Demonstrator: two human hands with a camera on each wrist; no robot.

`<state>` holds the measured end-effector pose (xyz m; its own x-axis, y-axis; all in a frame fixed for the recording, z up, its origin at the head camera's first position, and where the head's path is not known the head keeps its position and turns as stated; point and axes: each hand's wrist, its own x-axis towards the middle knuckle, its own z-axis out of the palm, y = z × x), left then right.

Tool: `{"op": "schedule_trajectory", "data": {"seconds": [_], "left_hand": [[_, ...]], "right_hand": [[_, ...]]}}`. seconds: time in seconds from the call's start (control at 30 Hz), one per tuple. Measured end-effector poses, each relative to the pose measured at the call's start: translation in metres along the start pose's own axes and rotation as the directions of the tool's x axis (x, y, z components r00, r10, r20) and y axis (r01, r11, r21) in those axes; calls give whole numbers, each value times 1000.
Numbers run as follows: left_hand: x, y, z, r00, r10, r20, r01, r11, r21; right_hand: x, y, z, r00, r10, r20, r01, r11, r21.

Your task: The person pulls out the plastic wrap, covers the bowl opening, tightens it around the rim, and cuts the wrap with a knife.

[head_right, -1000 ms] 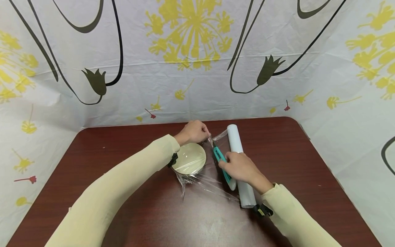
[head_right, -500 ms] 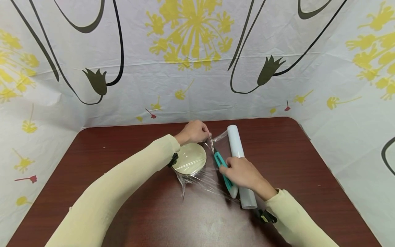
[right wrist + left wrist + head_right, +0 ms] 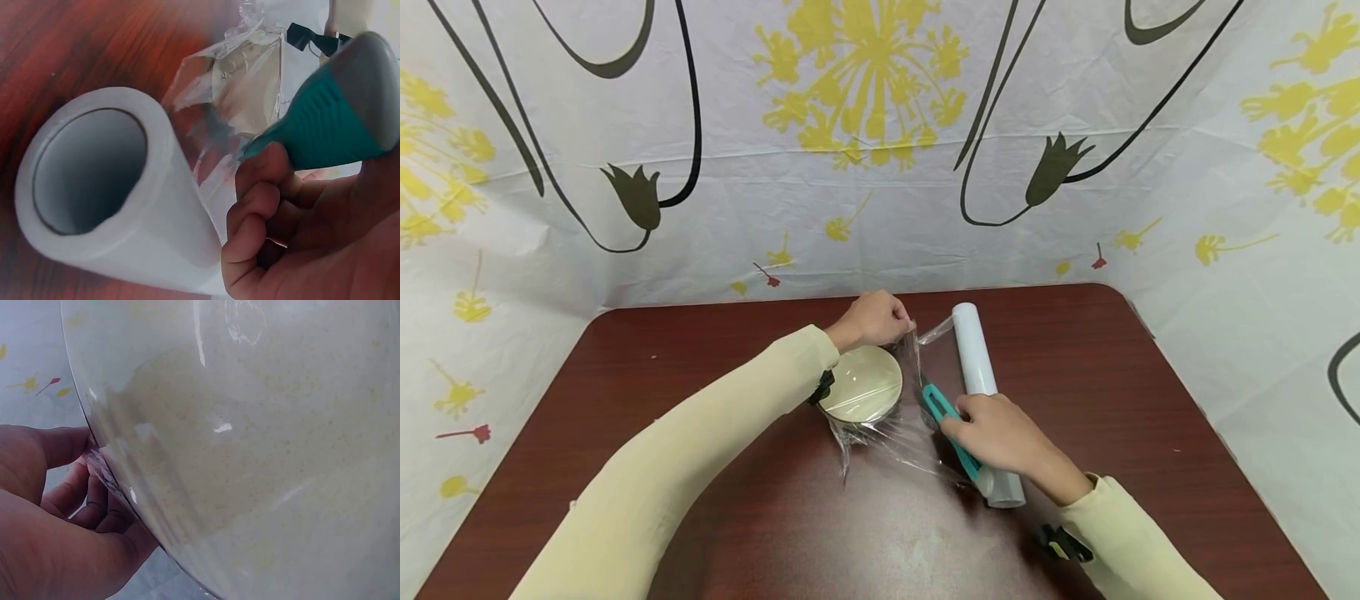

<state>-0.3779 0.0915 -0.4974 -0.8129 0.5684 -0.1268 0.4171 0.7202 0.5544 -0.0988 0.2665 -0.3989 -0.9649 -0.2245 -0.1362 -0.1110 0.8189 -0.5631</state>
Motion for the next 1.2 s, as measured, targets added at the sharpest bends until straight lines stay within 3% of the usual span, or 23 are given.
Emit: {"op": "schedule_trajectory", "data": {"seconds": [0.33,0.53,0.57,0.67,0.77,0.8,0.97,1.2], "left_hand": [[-1,2,-1,1000,-3,-14,3,1000,11],[-17,14,-8,999,-33,-13,33,999,0],[-25,24,-12,998,-61,-18,61,998,15],[-29,29,-14,997,-82,-14,82,997,14],[-27,27,-13,996,-80,-30,81,997,11],[-19,18,-9,998,-57,-30,57,998,-7],[-5,5,-2,997,-29,-66,30,999,19],[2,0,-1,999,-38,-36,38,999,15]], "right_hand": [[-13,6,-1,1000,-12,21,12,1000,11],[-22,9,-1,998,-18,57,16,999,40],[-23,9,-1,998,-22,66,19,999,46],[-26,10,-3,994,-39,97,33,997,68],[-31,11,-4,991,-64,119,54,995,84],[-32,12,-4,990,-75,122,65,994,87],[-41,14,-4,984,-140,113,134,989,63],[-48,16,-2,974,-209,84,209,978,12]]}}
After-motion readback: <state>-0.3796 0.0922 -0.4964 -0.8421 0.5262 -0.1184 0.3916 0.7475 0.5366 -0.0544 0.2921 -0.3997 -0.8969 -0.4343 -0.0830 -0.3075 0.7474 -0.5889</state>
